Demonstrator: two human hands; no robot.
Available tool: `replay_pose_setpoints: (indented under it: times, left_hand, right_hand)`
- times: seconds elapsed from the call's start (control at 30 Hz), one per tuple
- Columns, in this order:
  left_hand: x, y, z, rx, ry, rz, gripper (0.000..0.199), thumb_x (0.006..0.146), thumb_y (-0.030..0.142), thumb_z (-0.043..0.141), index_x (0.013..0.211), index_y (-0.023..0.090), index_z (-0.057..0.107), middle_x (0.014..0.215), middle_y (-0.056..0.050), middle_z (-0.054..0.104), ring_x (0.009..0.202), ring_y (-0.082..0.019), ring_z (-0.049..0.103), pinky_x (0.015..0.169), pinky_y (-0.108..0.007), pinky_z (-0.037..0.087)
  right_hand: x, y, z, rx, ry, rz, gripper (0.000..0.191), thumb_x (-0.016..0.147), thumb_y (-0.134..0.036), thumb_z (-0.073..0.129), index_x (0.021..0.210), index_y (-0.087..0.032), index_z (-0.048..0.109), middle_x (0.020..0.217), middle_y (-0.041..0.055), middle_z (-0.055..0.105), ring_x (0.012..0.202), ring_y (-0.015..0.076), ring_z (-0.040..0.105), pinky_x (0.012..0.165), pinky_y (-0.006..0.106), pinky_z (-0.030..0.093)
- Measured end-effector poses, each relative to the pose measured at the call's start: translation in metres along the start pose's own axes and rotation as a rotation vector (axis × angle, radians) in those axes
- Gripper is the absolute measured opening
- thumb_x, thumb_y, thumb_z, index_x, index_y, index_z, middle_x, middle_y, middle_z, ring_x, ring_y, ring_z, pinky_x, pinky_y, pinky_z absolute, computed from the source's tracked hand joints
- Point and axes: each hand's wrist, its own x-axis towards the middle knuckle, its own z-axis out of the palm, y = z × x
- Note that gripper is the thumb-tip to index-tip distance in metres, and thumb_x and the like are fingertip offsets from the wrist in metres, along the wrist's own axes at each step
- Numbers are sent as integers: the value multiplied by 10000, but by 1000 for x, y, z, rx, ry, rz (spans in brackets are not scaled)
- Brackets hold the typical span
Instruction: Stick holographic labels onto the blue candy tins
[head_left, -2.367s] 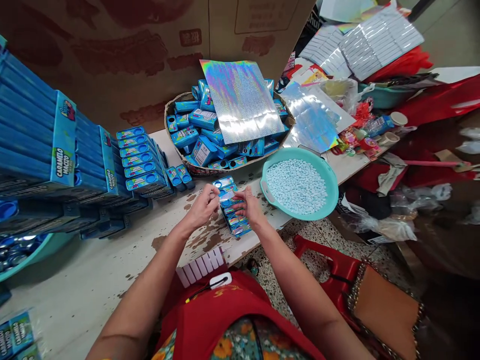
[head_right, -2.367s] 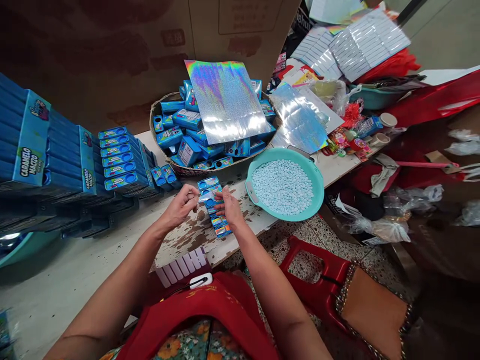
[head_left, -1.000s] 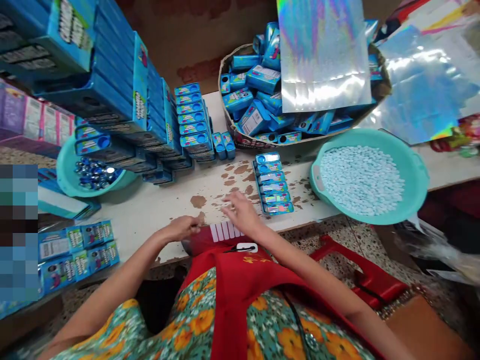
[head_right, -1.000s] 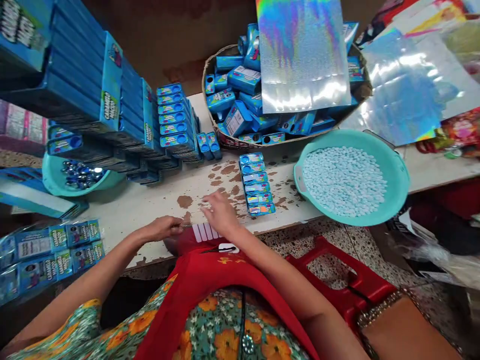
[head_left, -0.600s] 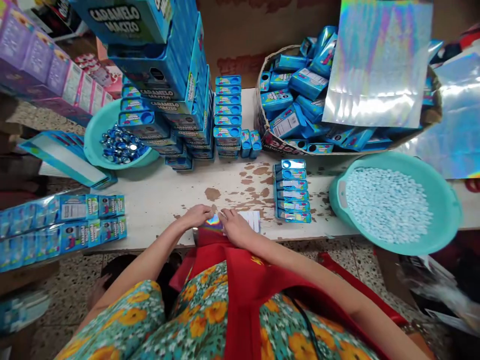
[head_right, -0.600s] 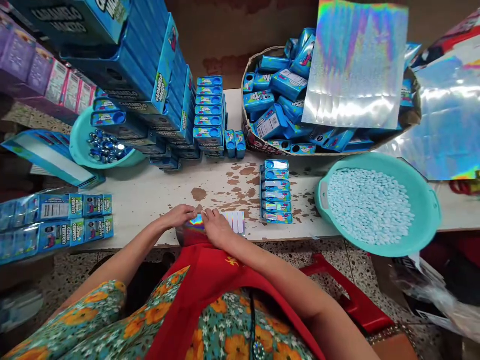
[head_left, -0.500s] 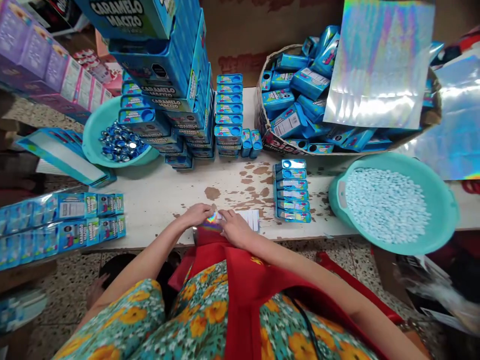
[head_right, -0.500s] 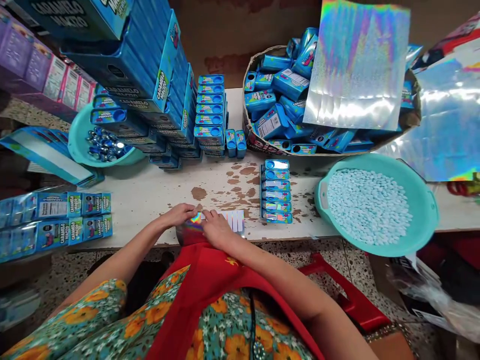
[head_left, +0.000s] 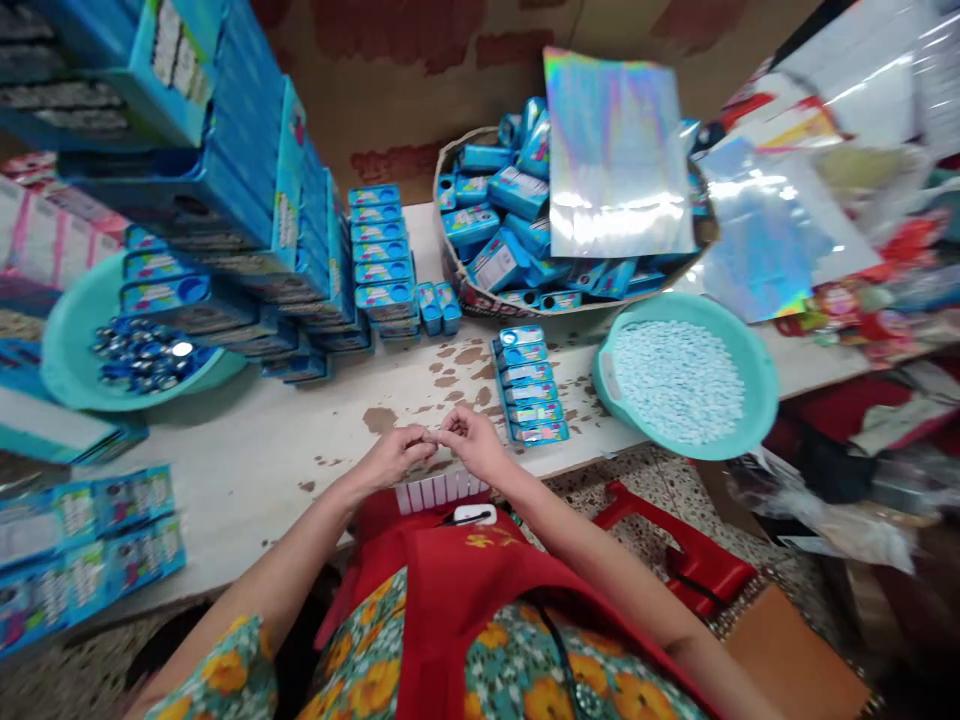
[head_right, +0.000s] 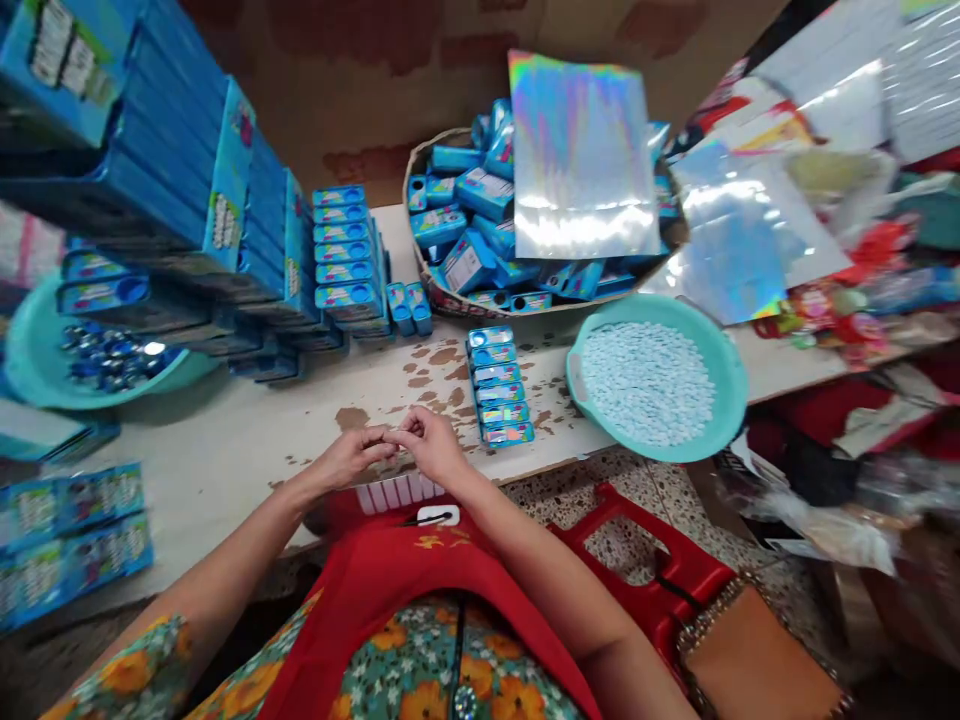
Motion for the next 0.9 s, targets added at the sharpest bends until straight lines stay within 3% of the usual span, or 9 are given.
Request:
replay_pose_setpoints:
  times: [0.1,0.2,0.3,0.47,0.67,0.8,0.9]
  left_hand:
    - [37,25,12,-123,-50,-39,314,853,423,396,747,164,538,597,8,555,531,-123,538,510,-224,408]
    - [81,48,20,-129,-39,65,246,851,381,405,926,182,528,568,44,513,472,-103,491,464,-207,379]
    - [121,64,24,-107,-27,163,235,842,296,399,1053,199,438,549,69,501,452,-99,473,459,-198,365]
    - [170,75,24,-7,51,203,149,814,218,377,961,206,388,548,75,493,458,-95,467,469,-197,355]
    - [199,59,24,-42,123,154,172,773,164,386,929,212,333,550,90,475,425,-80,457,462,-191,348]
    - [207,47,41,-132,67,-21,178,819,223,374,982,218,301,579,79,503,404,-93,492,441,-196,351]
    - [208,44,52,-108,95,-162,180,839,236,352,1012,200,315,569,64,500,394,-107,486,435,-209,337]
  right_hand:
    - [4,1,-29,-106,302,-43,157,752,-335,622,704,-192,579,700,-7,566,684,146,541,636,263,433]
    - [10,6,-61,-340,640,-153,141,760,-337,629,751,-199,655,972,60,573,969,197,523,847,327,411]
    - [22,10,-93,-481,805,-161,151,747,-350,648,759,-204,684,1032,75,545,1042,221,481,930,368,355]
    - [53,11,-127,-515,834,-110,145,749,-330,634,750,-193,682,1026,82,543,1010,226,482,914,370,356]
    - [79,18,-130,-499,835,13,112,755,-286,590,765,-182,630,1061,94,527,986,211,502,870,330,389]
    - [83,23,-133,-493,836,91,182,721,-301,601,860,-186,578,951,66,566,843,196,530,803,327,412]
    - [86,22,-145,-435,839,97,124,736,-269,559,826,-184,564,870,50,590,774,180,539,760,307,422]
